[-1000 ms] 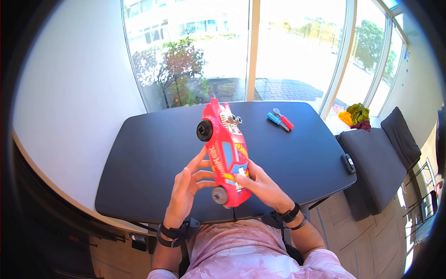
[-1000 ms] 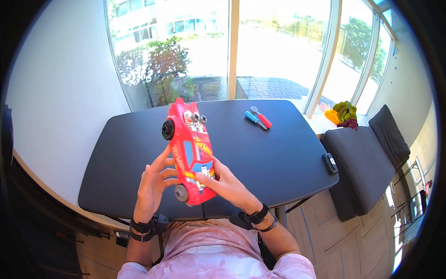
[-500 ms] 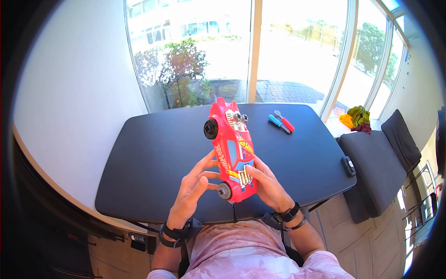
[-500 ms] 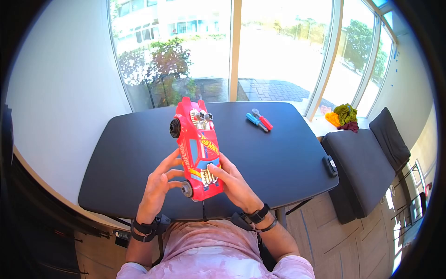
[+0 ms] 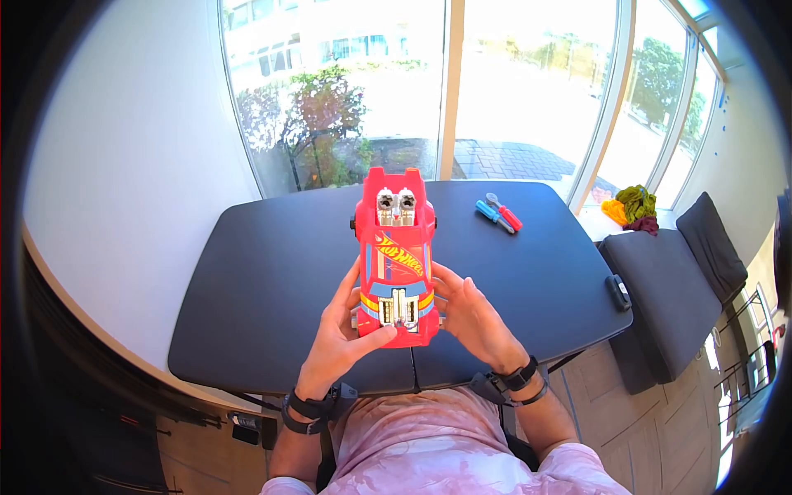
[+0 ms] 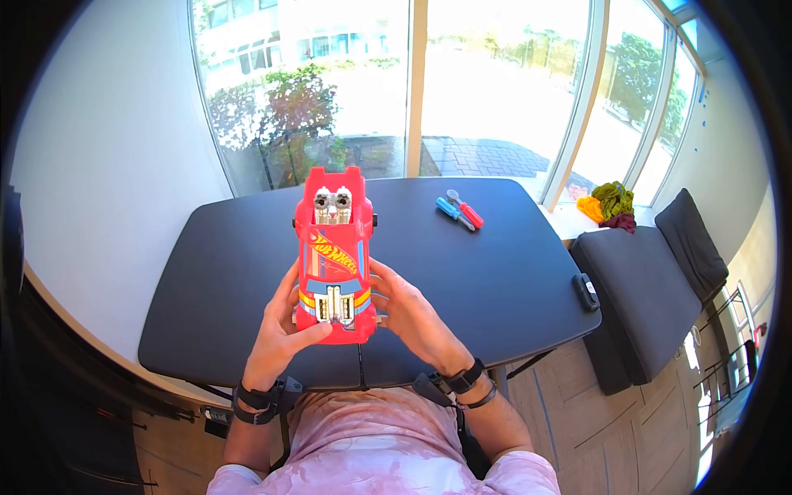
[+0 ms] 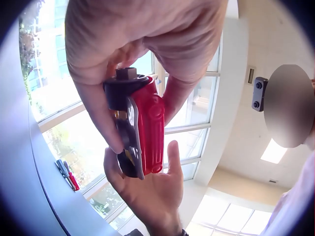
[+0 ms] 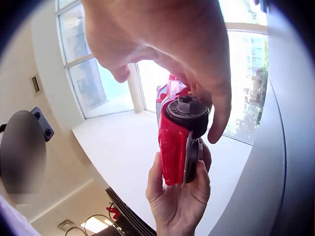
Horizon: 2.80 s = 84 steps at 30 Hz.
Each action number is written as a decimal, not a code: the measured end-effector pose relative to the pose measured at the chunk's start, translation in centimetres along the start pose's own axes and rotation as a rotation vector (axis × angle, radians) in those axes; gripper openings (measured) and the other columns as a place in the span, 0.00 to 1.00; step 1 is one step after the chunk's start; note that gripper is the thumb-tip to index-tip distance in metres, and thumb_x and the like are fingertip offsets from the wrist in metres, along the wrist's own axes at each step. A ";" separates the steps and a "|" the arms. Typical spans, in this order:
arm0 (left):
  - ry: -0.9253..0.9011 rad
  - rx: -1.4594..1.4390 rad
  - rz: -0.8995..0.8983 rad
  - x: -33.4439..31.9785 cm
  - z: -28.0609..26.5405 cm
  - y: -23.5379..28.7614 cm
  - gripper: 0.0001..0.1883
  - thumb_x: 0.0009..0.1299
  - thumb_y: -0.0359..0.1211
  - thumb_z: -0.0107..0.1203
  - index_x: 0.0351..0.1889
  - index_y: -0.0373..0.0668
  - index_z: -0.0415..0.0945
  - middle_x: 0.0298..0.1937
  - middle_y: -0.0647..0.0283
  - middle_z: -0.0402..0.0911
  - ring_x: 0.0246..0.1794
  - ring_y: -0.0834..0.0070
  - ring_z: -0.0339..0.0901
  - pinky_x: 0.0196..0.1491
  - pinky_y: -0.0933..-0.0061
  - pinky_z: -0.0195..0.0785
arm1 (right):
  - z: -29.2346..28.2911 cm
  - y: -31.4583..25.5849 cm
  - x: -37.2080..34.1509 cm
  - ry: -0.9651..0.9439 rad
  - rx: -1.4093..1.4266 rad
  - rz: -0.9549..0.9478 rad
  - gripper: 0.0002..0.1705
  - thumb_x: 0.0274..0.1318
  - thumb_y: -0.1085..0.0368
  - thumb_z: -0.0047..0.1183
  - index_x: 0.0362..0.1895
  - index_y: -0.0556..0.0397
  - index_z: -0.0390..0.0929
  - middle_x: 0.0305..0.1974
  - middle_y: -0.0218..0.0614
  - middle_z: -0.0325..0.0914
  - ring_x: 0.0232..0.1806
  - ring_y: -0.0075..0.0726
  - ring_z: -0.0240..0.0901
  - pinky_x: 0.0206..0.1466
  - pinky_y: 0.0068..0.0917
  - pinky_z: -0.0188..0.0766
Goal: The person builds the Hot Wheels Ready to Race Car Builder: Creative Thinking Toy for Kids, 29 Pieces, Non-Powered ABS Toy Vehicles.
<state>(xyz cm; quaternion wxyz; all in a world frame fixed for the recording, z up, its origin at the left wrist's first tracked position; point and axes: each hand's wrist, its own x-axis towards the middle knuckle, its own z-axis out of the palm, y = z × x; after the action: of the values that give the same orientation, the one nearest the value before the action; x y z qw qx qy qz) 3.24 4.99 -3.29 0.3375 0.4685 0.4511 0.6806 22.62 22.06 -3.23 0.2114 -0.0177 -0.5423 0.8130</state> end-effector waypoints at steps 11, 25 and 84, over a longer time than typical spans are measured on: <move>0.005 -0.029 -0.013 0.1 0.1 0.1 0.61 0.71 0.23 0.76 0.95 0.44 0.43 0.76 0.53 0.77 0.75 0.68 0.79 0.73 0.60 0.79 | 0.7 -0.3 0.6 0.016 -0.064 -0.058 0.44 0.86 0.47 0.53 0.92 0.52 0.51 0.83 0.42 0.68 0.79 0.37 0.70 0.78 0.43 0.72; -0.031 0.346 0.112 0.2 -1.7 -1.9 0.42 0.77 0.27 0.71 0.88 0.42 0.65 0.83 0.56 0.67 0.85 0.64 0.66 0.85 0.53 0.63 | -0.2 1.5 1.4 0.180 -0.576 -0.385 0.40 0.65 0.75 0.73 0.78 0.54 0.69 0.73 0.42 0.80 0.81 0.40 0.71 0.85 0.45 0.63; -0.014 0.235 -0.223 5.0 -3.4 -6.3 0.34 0.80 0.20 0.60 0.84 0.26 0.65 0.73 0.48 0.83 0.71 0.67 0.83 0.75 0.64 0.76 | -7.2 4.1 6.6 0.309 -0.739 0.129 0.26 0.74 0.59 0.70 0.64 0.68 0.87 0.54 0.43 0.93 0.52 0.28 0.88 0.60 0.30 0.84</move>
<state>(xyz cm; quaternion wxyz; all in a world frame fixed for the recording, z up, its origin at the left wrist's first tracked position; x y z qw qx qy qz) -1.42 10.70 -8.05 0.3570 0.4564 0.5744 0.5782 17.17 29.42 -8.57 0.2186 -0.2485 -0.7576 0.5626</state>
